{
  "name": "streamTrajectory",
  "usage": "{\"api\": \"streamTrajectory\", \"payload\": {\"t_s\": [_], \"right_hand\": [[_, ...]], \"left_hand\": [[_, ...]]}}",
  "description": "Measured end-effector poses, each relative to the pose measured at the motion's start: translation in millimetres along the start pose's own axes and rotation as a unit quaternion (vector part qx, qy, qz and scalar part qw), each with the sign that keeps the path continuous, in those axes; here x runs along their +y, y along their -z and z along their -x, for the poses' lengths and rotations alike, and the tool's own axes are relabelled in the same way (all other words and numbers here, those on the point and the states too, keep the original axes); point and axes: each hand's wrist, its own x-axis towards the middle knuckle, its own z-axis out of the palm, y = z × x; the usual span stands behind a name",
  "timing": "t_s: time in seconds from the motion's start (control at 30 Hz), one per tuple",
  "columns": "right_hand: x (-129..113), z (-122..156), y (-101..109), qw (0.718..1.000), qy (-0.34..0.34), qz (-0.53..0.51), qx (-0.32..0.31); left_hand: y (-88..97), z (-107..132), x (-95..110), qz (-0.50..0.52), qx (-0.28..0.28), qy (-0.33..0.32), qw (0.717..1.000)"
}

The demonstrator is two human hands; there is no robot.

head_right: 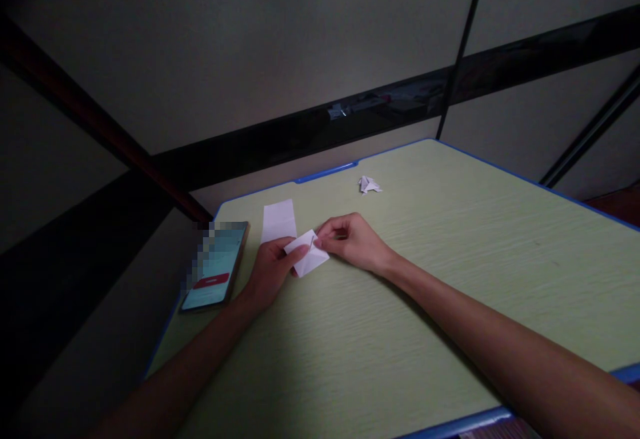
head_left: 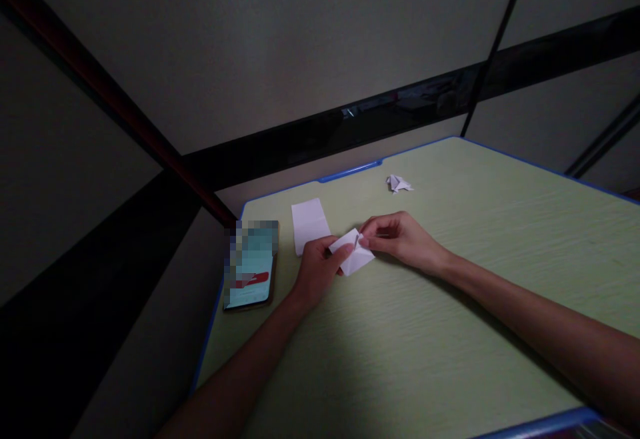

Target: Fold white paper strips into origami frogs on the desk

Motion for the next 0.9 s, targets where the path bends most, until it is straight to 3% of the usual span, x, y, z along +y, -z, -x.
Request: {"api": "streamTrajectory", "payload": {"t_s": [0.2, 0.6, 0.9], "right_hand": [[0.9, 0.2, -1.6, 0.998, -0.050, -0.014, 0.039], [1.5, 1.4, -5.4, 0.999, -0.031, 0.005, 0.038], [-1.5, 5.2, -10.1, 0.998, -0.014, 0.043, 0.049]], "left_hand": [[-0.4, -0.6, -0.7, 0.000, -0.013, 0.000, 1.000], [-2.9, 0.2, 2.2, -0.006, -0.057, 0.006, 0.998], [-3.3, -0.1, 0.0, -0.059, -0.046, -0.002, 0.997]]}}
